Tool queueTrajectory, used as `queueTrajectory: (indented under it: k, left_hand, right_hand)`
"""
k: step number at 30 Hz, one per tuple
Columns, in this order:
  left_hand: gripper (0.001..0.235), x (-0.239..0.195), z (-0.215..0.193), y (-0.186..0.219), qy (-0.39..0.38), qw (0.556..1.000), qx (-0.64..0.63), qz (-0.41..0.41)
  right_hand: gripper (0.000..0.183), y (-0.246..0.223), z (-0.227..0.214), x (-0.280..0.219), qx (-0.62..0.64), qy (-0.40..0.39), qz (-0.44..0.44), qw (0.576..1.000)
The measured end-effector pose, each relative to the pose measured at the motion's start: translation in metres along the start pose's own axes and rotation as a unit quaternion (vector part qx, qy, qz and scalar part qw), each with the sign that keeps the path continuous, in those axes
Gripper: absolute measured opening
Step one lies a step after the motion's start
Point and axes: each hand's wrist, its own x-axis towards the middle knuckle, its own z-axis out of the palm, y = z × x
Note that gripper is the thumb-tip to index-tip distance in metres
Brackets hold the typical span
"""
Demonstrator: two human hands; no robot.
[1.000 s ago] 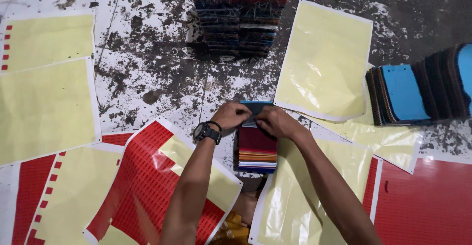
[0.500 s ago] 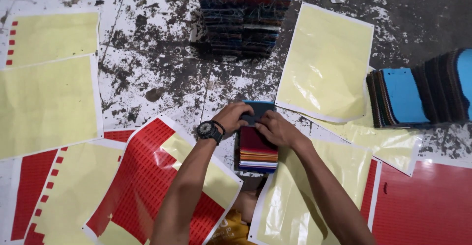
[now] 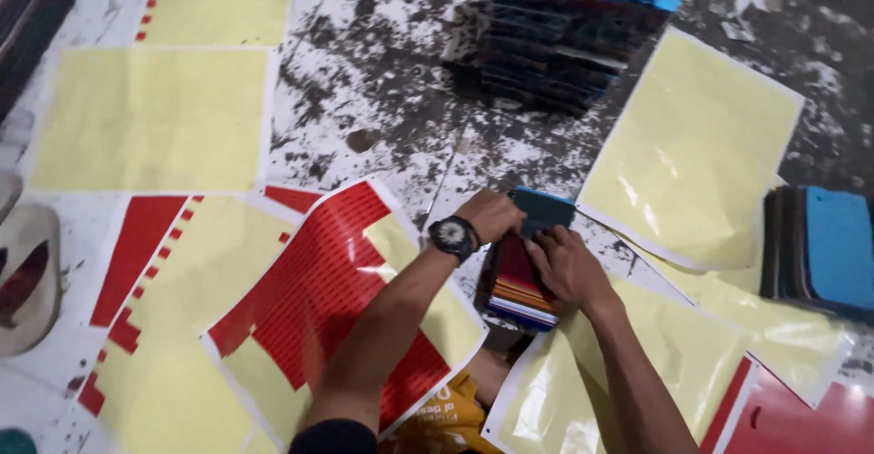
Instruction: The person sits on the floor and assembles notebooks by hand. They peel small red adhesive strips from a sheet and apply them to the spine of a stack of colored paper sheets. The person repeats this process, stacking the finished notebooks on the floor.
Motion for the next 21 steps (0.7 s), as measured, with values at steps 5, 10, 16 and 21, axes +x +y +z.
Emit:
queueTrajectory:
  k: [5,10,16,21]
  left_hand:
    - [0.016,-0.004,0.004,0.024,-0.057,0.991,0.092,-0.075]
    - [0.012,-0.009,-0.013,0.060,0.037,0.989,0.097,-0.110]
    - [0.015,-0.097,-0.142,0.185,0.149,0.984,-0.089,-0.038]
    - [0.014,-0.173,-0.218,0.218,0.278,0.944,-0.107,-0.142]
  right_hand:
    - [0.054,0.005,0.015,0.011,-0.011,0.007,0.037,0.999]
    - [0.052,0.017,0.024,0.016,-0.003,0.027,0.113,0.993]
    - [0.024,-0.026,0.006,0.005,-0.086,0.199,-0.011,0.976]
    - [0.028,-0.122,-0.002,-0.005,0.221,0.215,-0.149,0.940]
